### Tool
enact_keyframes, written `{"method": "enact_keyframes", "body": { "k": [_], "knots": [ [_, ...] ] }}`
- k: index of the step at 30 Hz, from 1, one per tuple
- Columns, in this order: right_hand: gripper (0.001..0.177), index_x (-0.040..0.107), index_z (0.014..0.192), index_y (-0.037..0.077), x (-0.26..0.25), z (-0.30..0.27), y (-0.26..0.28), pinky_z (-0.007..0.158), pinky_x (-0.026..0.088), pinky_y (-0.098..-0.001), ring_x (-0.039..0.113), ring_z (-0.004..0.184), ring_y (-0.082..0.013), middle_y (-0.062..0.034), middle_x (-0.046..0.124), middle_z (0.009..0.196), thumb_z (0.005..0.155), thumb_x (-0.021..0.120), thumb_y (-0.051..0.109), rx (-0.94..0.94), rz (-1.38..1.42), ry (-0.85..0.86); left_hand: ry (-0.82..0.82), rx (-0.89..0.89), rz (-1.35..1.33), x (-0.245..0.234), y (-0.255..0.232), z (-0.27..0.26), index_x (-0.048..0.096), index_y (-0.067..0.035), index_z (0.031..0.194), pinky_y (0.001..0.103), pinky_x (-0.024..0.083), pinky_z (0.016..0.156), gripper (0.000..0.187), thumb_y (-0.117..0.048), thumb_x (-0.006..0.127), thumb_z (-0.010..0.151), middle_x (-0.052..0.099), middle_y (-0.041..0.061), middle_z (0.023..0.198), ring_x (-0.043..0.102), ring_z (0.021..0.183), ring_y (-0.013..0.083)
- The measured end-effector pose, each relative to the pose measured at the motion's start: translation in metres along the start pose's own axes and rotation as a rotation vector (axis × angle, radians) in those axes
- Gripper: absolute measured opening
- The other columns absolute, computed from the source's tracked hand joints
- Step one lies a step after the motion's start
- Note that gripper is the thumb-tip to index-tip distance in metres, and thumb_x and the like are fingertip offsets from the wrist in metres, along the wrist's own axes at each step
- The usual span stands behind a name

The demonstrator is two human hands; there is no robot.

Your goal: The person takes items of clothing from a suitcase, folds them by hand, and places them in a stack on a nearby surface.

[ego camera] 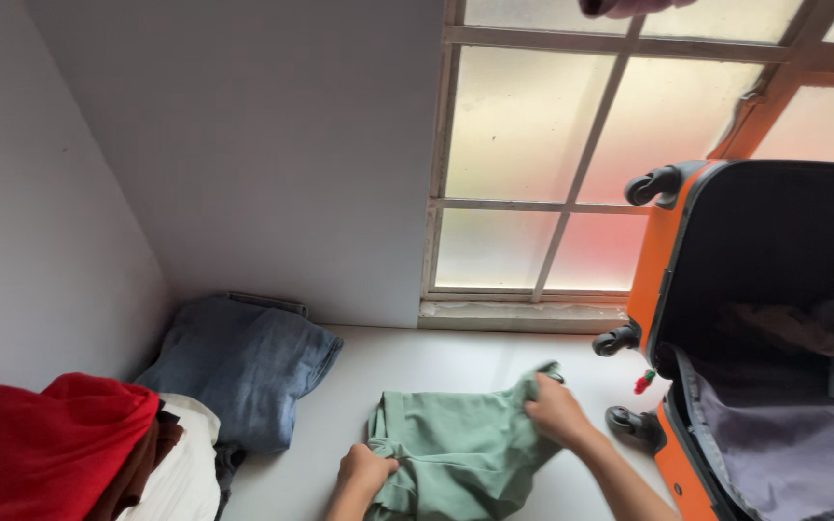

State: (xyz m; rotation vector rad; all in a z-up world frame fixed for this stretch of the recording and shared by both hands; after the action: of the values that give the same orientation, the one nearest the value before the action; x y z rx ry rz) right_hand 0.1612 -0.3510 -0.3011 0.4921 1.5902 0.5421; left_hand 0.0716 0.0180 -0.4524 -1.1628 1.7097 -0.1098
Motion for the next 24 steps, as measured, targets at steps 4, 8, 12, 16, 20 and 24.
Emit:
{"method": "enact_keyframes", "body": {
  "k": [4, 8, 12, 16, 20, 24],
  "knots": [
    [0.04, 0.059, 0.126, 0.006, 0.075, -0.02, 0.122, 0.098, 0.052, -0.0417, 0.067, 0.112, -0.0353, -0.0201, 0.069, 0.119, 0.088, 0.065, 0.019, -0.165, 0.015, 0.215, 0.088, 0.007, -0.235, 0.014, 0.012, 0.024, 0.075, -0.001, 0.114, 0.039, 0.058, 0.098, 0.058, -0.034, 0.08, 0.068, 0.079, 0.018, 0.114, 0.076, 0.109, 0.0321],
    [0.053, 0.058, 0.136, 0.011, 0.117, -0.029, 0.144, 0.107, 0.05, -0.0392, 0.063, 0.123, -0.0279, -0.0113, 0.064, 0.134, 0.093, 0.07, 0.04, -0.162, 0.066, 0.367, 0.209, -0.139, -0.903, 0.019, 0.03, 0.047, 0.075, 0.004, 0.119, 0.046, 0.054, 0.094, 0.071, -0.05, 0.064, 0.075, 0.078, 0.024, 0.119, 0.073, 0.114, 0.0369],
    [0.074, 0.047, 0.14, 0.004, 0.121, -0.011, 0.058, 0.106, 0.05, -0.0431, 0.058, 0.127, -0.0351, -0.0226, 0.058, 0.136, 0.085, 0.082, 0.041, 0.09, -0.181, 0.144, 0.214, -0.171, -0.853, 0.012, 0.032, 0.029, 0.053, -0.002, 0.139, 0.045, 0.047, 0.105, 0.095, -0.062, 0.078, 0.071, 0.066, 0.021, 0.134, 0.061, 0.128, 0.0353],
    [0.067, 0.049, 0.14, 0.004, 0.139, -0.014, 0.0, 0.101, 0.053, -0.0449, 0.061, 0.123, -0.0342, -0.0214, 0.061, 0.134, 0.088, 0.077, 0.036, 0.377, -0.05, 0.221, 0.008, 0.045, -0.42, 0.011, -0.005, 0.014, 0.037, -0.016, 0.153, 0.036, 0.047, 0.112, 0.109, -0.016, 0.096, 0.061, 0.059, 0.011, 0.139, 0.056, 0.132, 0.0271],
    [0.061, 0.051, 0.14, 0.005, 0.15, -0.016, 0.018, 0.097, 0.056, -0.0468, 0.065, 0.119, -0.0332, -0.0202, 0.064, 0.132, 0.09, 0.073, 0.03, 0.47, 0.452, 0.348, 0.117, 0.344, -0.663, -0.002, -0.042, 0.016, 0.057, -0.016, 0.141, 0.033, 0.056, 0.101, 0.09, 0.004, 0.082, 0.057, 0.074, 0.009, 0.127, 0.072, 0.113, 0.0229],
    [0.054, 0.052, 0.14, 0.005, 0.15, -0.005, 0.087, 0.092, 0.058, -0.0486, 0.068, 0.115, -0.0323, -0.019, 0.067, 0.13, 0.092, 0.068, 0.025, 0.446, 0.881, 0.413, 0.227, 0.458, -0.797, -0.07, -0.088, 0.022, 0.059, -0.013, 0.142, 0.036, 0.06, 0.089, 0.083, 0.004, 0.077, 0.063, 0.077, 0.015, 0.12, 0.073, 0.099, 0.0238]
  ]
}}
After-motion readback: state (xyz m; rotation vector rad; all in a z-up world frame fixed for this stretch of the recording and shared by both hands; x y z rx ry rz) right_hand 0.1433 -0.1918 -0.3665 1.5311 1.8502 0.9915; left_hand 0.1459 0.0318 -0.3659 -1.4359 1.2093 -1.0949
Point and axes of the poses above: each hand's wrist, its own z-axis towards the middle knuckle, its own x-axis out of the palm, y = z × x, the point moved 9 cm from there along z, towards the middle knuckle
